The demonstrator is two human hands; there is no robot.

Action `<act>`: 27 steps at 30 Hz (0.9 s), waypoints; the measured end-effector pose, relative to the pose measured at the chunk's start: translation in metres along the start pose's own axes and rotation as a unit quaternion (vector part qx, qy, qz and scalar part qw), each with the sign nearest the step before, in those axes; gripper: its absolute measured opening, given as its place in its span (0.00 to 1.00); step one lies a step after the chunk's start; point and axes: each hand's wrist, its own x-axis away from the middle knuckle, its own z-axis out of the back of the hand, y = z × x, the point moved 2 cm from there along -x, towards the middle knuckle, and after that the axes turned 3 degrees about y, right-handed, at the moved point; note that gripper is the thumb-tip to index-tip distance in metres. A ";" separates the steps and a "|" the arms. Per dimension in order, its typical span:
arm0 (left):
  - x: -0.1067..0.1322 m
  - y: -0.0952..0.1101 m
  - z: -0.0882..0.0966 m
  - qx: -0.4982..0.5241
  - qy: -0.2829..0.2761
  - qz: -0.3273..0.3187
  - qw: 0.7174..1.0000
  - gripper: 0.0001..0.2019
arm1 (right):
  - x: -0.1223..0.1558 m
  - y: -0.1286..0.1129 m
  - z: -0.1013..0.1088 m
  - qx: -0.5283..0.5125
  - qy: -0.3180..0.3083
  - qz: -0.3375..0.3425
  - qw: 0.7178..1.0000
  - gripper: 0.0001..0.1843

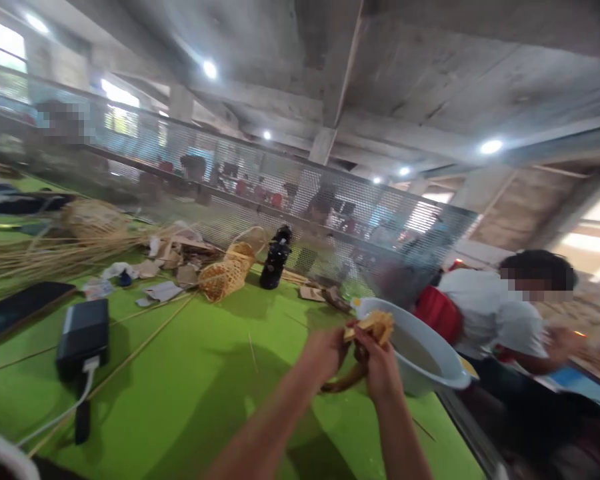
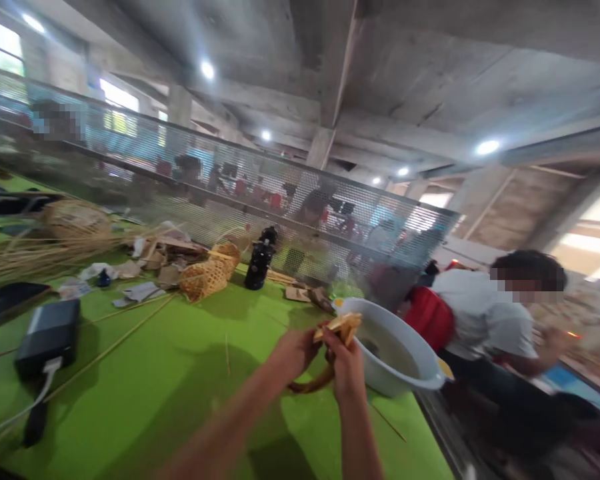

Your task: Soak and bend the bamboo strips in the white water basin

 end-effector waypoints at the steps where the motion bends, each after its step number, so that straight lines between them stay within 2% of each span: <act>1: -0.001 -0.001 -0.002 0.010 -0.008 -0.001 1.000 0.16 | 0.000 -0.002 -0.001 -0.004 0.015 0.000 1.000 0.21; 5: -0.009 -0.004 -0.007 0.079 -0.057 -0.005 0.995 0.16 | -0.002 -0.007 -0.003 -0.026 0.032 0.030 0.999 0.15; 8: -0.012 -0.005 -0.005 0.108 -0.074 0.010 0.991 0.14 | -0.006 -0.008 0.005 -0.042 0.063 0.037 0.996 0.14; 11: -0.009 -0.006 0.000 0.116 -0.082 0.023 0.990 0.16 | -0.010 -0.008 0.015 -0.065 0.085 0.046 0.993 0.13; 17: -0.007 -0.003 -0.003 0.131 -0.086 0.020 0.987 0.21 | -0.011 -0.017 0.018 -0.126 0.021 0.044 0.991 0.13; 21: -0.011 -0.008 -0.009 0.123 -0.087 0.025 0.988 0.17 | -0.005 -0.026 0.014 -0.142 -0.025 0.033 0.989 0.15; 27: -0.012 -0.017 -0.023 0.102 -0.072 0.030 0.992 0.11 | -0.001 -0.025 0.007 -0.109 -0.012 0.054 0.992 0.21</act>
